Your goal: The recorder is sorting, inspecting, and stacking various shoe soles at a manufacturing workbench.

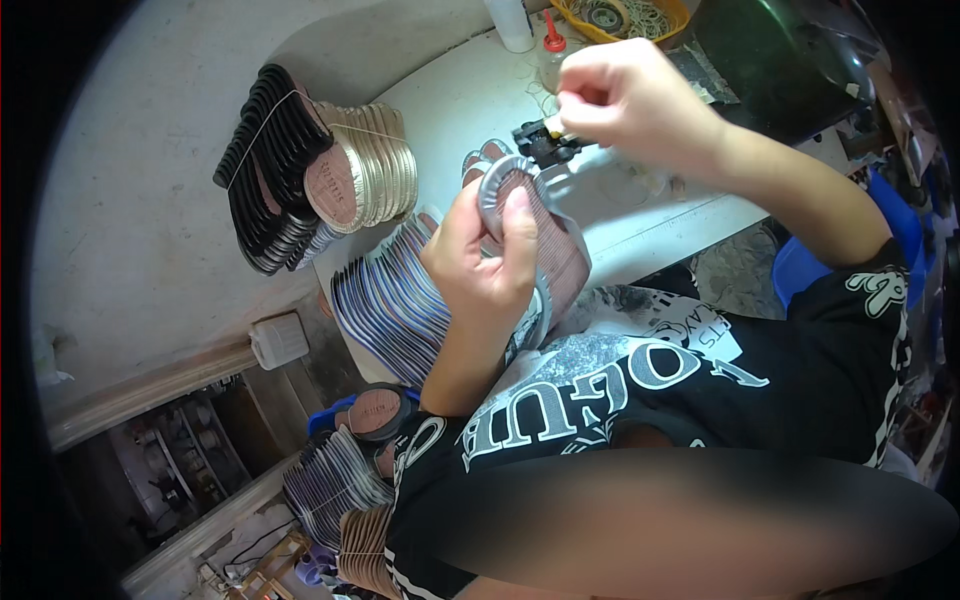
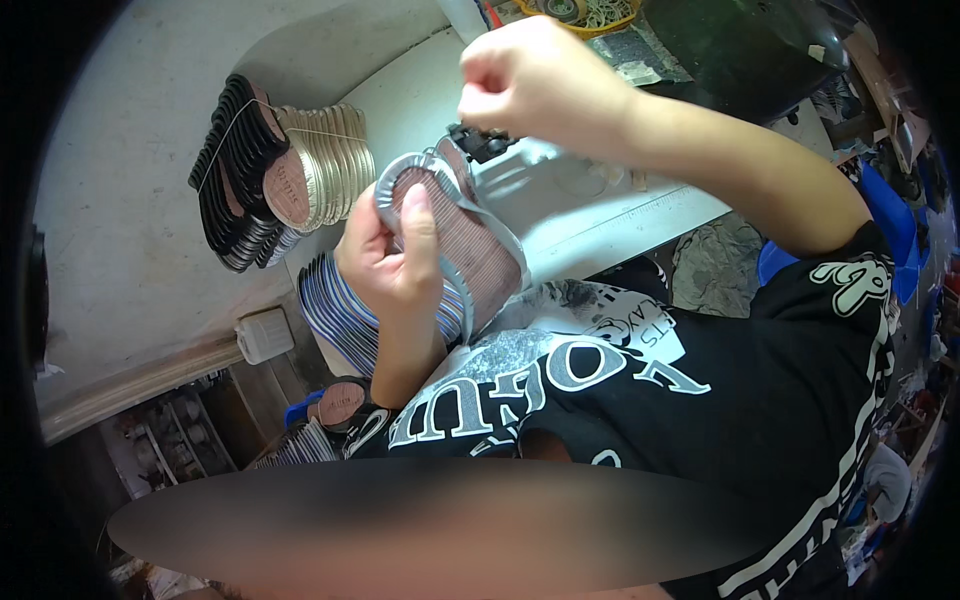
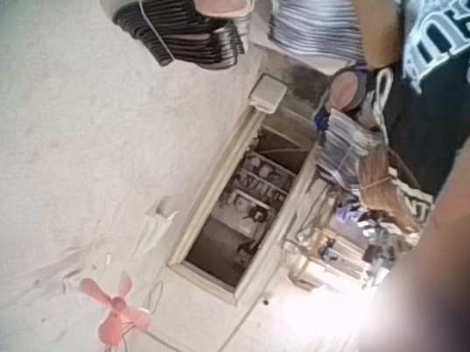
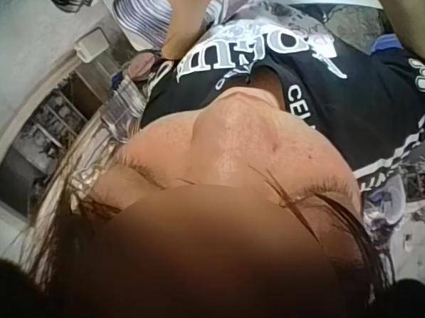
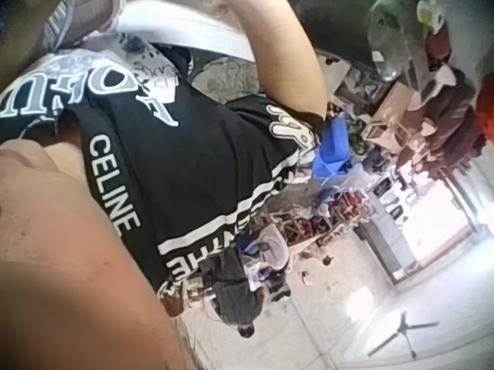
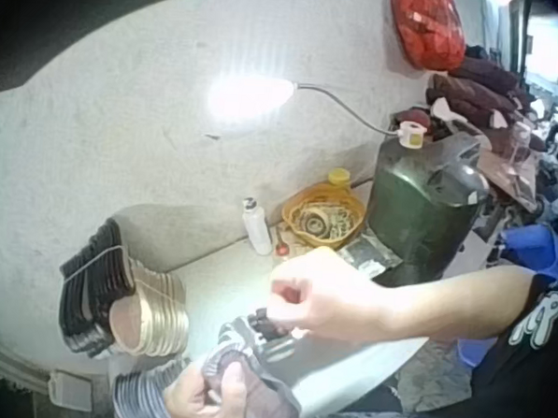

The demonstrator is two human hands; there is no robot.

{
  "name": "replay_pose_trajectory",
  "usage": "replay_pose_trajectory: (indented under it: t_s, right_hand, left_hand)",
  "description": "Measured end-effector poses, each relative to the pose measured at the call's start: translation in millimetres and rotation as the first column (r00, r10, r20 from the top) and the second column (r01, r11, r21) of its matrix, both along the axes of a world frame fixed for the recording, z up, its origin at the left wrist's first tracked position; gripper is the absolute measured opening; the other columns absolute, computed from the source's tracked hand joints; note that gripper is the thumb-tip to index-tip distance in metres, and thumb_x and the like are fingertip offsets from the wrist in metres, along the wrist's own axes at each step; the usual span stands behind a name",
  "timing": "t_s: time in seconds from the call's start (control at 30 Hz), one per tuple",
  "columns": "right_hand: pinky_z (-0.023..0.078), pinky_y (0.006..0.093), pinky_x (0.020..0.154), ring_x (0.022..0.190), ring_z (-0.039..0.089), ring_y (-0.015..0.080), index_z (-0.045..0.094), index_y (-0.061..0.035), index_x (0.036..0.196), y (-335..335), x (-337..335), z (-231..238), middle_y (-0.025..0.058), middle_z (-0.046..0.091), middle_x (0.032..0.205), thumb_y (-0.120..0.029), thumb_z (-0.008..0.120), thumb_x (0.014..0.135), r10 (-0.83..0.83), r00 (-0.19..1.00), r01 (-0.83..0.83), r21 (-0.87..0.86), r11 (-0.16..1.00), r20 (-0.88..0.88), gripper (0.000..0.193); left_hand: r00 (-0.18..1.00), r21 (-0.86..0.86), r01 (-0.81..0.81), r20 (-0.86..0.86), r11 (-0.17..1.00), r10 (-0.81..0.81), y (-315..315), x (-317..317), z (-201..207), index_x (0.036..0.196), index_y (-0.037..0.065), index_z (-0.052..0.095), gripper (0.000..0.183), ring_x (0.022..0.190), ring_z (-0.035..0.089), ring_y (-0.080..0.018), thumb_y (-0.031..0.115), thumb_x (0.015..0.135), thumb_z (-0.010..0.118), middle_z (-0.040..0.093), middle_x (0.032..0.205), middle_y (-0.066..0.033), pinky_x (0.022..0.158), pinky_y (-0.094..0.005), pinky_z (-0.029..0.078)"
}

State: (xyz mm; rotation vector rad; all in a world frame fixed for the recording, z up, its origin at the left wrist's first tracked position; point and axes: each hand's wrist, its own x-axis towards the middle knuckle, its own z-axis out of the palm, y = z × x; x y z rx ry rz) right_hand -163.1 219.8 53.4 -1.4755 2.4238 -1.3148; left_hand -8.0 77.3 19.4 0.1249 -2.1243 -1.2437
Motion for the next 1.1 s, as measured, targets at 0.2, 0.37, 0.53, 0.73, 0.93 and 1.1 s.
replay_pose_trajectory:
  t_s: [0.2,0.37,0.53,0.73,0.93,1.1]
  right_hand:
    - [0.048,0.0389,0.060,0.064,0.060,0.0325,0.062,-0.0008,0.081,1.2,27.5,-2.8,0.0139,0.060,0.067,-0.021,0.067,0.083,0.141,0.979,-0.152,-0.061,0.987,-0.149,0.021]
    - [0.050,0.0431,0.065,0.068,0.062,0.0347,0.061,0.0000,0.073,-1.2,28.5,-2.3,0.0165,0.060,0.066,-0.016,0.061,0.081,0.186,0.966,-0.144,0.224,0.964,-0.178,0.018]
    - [0.051,0.0413,0.063,0.064,0.063,0.0339,0.060,-0.0002,0.067,-0.6,26.3,-11.9,0.0159,0.061,0.064,-0.014,0.064,0.073,0.115,0.978,-0.077,0.214,0.974,-0.174,0.016]
    - [0.047,0.0266,0.053,0.055,0.058,0.0104,0.059,0.0004,0.076,4.8,7.8,-18.5,0.0048,0.059,0.061,-0.010,0.068,0.077,0.109,0.891,-0.139,0.035,0.990,0.440,0.013]
    - [0.050,0.0236,0.057,0.061,0.060,0.0067,0.060,0.0018,0.084,8.7,6.1,-13.6,0.0053,0.061,0.068,-0.007,0.064,0.085,0.268,0.788,-0.264,-0.091,0.960,0.555,0.010]
    - [0.052,0.0364,0.060,0.060,0.063,0.0297,0.060,-0.0013,0.073,8.3,5.5,-23.6,0.0143,0.061,0.065,-0.012,0.062,0.078,0.242,0.885,-0.188,0.170,0.967,-0.398,0.013]
  left_hand:
    - [0.999,0.030,0.004,0.038,1.000,-0.005,-6.9,1.1,-10.1,0.101,-0.005,0.063,0.021,0.067,0.062,-0.0126,0.011,0.087,0.063,0.067,0.077,-0.0107,0.063,-0.0251,0.049]
    - [0.997,0.007,0.044,0.065,0.999,-0.044,-0.9,-5.5,-3.9,0.101,-0.003,0.064,0.021,0.062,0.060,-0.0114,0.014,0.089,0.064,0.066,0.074,-0.0089,0.057,-0.0250,0.047]
    - [0.997,-0.090,0.068,0.050,0.994,-0.064,-0.1,-15.6,-13.0,0.101,-0.002,0.065,0.023,0.060,0.064,-0.0127,0.010,0.082,0.069,0.067,0.074,-0.0103,0.055,-0.0247,0.048]
    - [0.991,-0.001,0.081,0.110,0.997,-0.080,2.6,-16.9,-7.0,0.101,-0.002,0.064,0.021,0.061,0.064,-0.0141,0.009,0.084,0.068,0.067,0.074,-0.0103,0.056,-0.0261,0.049]
    - [0.995,-0.098,0.098,0.026,0.990,-0.096,1.1,-20.4,-11.1,0.099,-0.002,0.063,0.018,0.062,0.062,-0.0117,0.009,0.084,0.067,0.066,0.074,-0.0101,0.057,-0.0257,0.048]
    - [0.991,-0.071,0.076,0.113,0.995,-0.068,-2.7,-23.2,-10.1,0.097,-0.001,0.064,0.016,0.062,0.062,-0.0113,0.008,0.084,0.067,0.065,0.073,-0.0090,0.058,-0.0252,0.048]
